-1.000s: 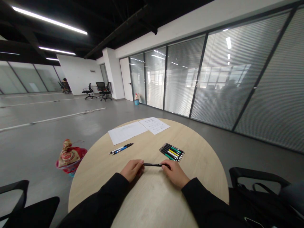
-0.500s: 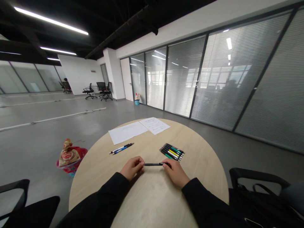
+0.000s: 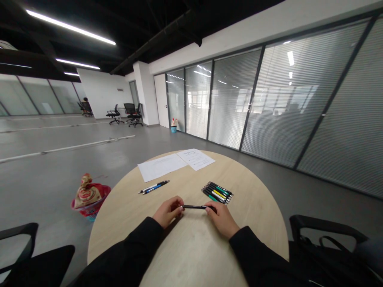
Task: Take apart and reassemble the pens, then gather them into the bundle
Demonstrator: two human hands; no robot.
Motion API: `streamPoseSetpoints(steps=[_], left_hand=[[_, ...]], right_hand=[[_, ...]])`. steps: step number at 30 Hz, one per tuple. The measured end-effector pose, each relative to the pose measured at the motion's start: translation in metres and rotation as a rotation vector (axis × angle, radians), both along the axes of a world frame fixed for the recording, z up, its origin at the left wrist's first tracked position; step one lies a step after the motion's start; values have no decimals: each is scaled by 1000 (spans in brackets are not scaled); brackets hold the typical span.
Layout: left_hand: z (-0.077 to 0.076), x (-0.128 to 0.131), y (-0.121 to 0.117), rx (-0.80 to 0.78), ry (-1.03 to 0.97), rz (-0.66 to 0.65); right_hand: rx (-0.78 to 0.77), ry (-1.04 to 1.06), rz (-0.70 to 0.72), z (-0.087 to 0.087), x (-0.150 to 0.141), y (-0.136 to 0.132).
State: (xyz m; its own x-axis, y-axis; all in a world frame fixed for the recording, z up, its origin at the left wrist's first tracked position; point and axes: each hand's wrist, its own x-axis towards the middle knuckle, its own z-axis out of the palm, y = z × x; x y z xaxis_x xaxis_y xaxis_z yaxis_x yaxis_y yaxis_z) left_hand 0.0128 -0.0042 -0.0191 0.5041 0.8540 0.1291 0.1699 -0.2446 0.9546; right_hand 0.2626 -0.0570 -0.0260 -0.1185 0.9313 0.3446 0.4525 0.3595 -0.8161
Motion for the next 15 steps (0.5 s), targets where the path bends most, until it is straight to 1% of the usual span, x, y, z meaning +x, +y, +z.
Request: streamPoseSetpoints(steps=[3, 6, 8, 11, 15], left_hand=[[6, 1, -3, 4, 63, 21], [16, 3, -8, 48, 192, 51], [19, 4, -10, 90, 262, 74], [17, 5, -10, 125, 296, 88], [8, 8, -8, 101, 160, 109]], right_hand=[[-4, 6, 10, 2, 0, -1], [-18, -15, 16, 3, 1, -2], [-40, -49, 24, 2, 2, -3], [-51, -97, 37, -1, 4, -2], [-43, -114, 40, -4, 7, -2]])
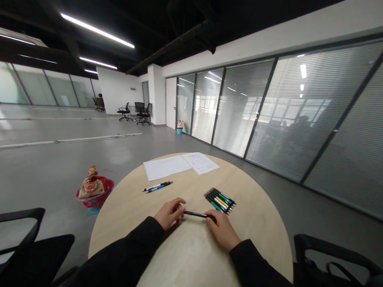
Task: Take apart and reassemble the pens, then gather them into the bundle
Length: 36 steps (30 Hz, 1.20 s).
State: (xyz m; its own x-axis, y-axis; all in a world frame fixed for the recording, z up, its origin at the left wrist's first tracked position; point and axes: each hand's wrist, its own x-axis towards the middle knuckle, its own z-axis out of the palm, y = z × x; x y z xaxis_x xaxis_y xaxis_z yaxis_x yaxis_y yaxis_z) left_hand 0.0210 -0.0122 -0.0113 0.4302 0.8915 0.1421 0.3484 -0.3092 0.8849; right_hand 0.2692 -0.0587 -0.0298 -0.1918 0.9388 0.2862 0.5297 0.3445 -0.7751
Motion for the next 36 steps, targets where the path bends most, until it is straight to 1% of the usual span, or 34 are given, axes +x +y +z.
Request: streamPoseSetpoints(steps=[2, 3, 8, 11, 13, 15, 18, 21, 23, 25, 28, 30, 36], left_hand=[[-2, 1, 0, 23, -39, -1], [-1, 1, 0, 43, -23, -11], [8, 0, 0, 128, 152, -34], [11, 0, -1, 147, 197, -12], [11, 1, -1, 149, 212, 14], [9, 1, -1, 115, 180, 32], [4, 1, 0, 50, 34, 16], [3, 1, 2, 74, -44, -7], [3, 1, 3, 62, -47, -26], [4, 1, 3, 12, -58, -38], [5, 1, 2, -35, -74, -20], [7, 2, 0, -28, -59, -4], [14, 2, -4, 56, 86, 52]], right_hand=[[-4, 5, -4, 0, 1, 0], [-7, 9, -7, 0, 1, 0], [-7, 25, -18, 0, 3, 1], [-1, 34, -23, -1, 3, 1], [1, 41, -23, 0, 3, 0], [-2, 47, -13, 1, 2, 0], [-6, 51, -3, 2, 2, 1], [0, 46, -7, 3, 1, 1], [3, 42, -8, 4, 1, 1], [5, 40, -7, 4, 1, 1], [3, 45, -9, 5, 0, -1], [0, 51, -7, 5, -1, -1], [-6, 52, 2, 5, -1, -2]])
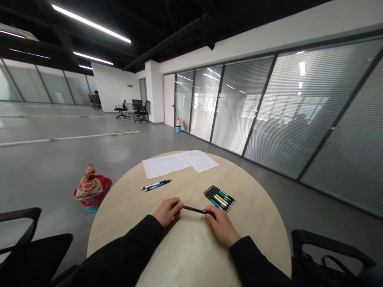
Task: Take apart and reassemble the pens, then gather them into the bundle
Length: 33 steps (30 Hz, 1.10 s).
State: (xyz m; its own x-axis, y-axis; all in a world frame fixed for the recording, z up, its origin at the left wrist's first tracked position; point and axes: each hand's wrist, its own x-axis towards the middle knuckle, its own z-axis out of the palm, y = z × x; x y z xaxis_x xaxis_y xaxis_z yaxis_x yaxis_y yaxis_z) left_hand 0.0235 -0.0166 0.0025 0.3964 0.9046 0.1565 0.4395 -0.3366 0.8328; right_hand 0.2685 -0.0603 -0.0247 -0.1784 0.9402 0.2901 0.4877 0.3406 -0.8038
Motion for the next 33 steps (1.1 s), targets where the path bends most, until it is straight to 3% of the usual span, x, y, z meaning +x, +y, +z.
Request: streamPoseSetpoints(steps=[5, 14, 23, 28, 33], left_hand=[[-2, -2, 3, -2, 24, 36], [-13, -5, 12, -134, -365, 23], [-9, -9, 14, -93, -434, 86], [-15, -12, 16, -29, -329, 90], [-15, -17, 15, 192, 45, 158]], right_hand=[[-11, 11, 2, -1, 0, 1], [23, 46, -21, -1, -3, 1], [18, 39, -49, 1, -5, 2], [24, 34, -60, 1, -6, 2], [42, 50, -102, 0, -5, 4]])
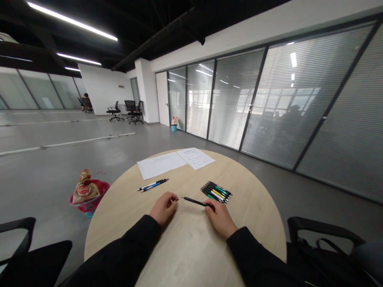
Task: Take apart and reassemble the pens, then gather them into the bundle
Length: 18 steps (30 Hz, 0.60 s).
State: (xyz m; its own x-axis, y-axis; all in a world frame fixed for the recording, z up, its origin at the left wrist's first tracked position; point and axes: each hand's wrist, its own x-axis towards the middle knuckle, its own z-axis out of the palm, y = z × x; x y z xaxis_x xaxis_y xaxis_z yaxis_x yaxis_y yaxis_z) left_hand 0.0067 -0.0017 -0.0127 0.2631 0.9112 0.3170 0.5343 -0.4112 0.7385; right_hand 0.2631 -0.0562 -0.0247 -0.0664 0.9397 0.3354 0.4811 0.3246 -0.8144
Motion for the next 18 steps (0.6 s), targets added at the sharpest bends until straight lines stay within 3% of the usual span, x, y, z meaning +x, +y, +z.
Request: streamPoseSetpoints(steps=[8, 18], left_hand=[[3, 2, -5, 27, 361, -105], [5, 3, -8, 24, 340, -85]], right_hand=[[-7, -39, -36, 0, 0, 1], [-38, -52, 12, 4, 0, -3]])
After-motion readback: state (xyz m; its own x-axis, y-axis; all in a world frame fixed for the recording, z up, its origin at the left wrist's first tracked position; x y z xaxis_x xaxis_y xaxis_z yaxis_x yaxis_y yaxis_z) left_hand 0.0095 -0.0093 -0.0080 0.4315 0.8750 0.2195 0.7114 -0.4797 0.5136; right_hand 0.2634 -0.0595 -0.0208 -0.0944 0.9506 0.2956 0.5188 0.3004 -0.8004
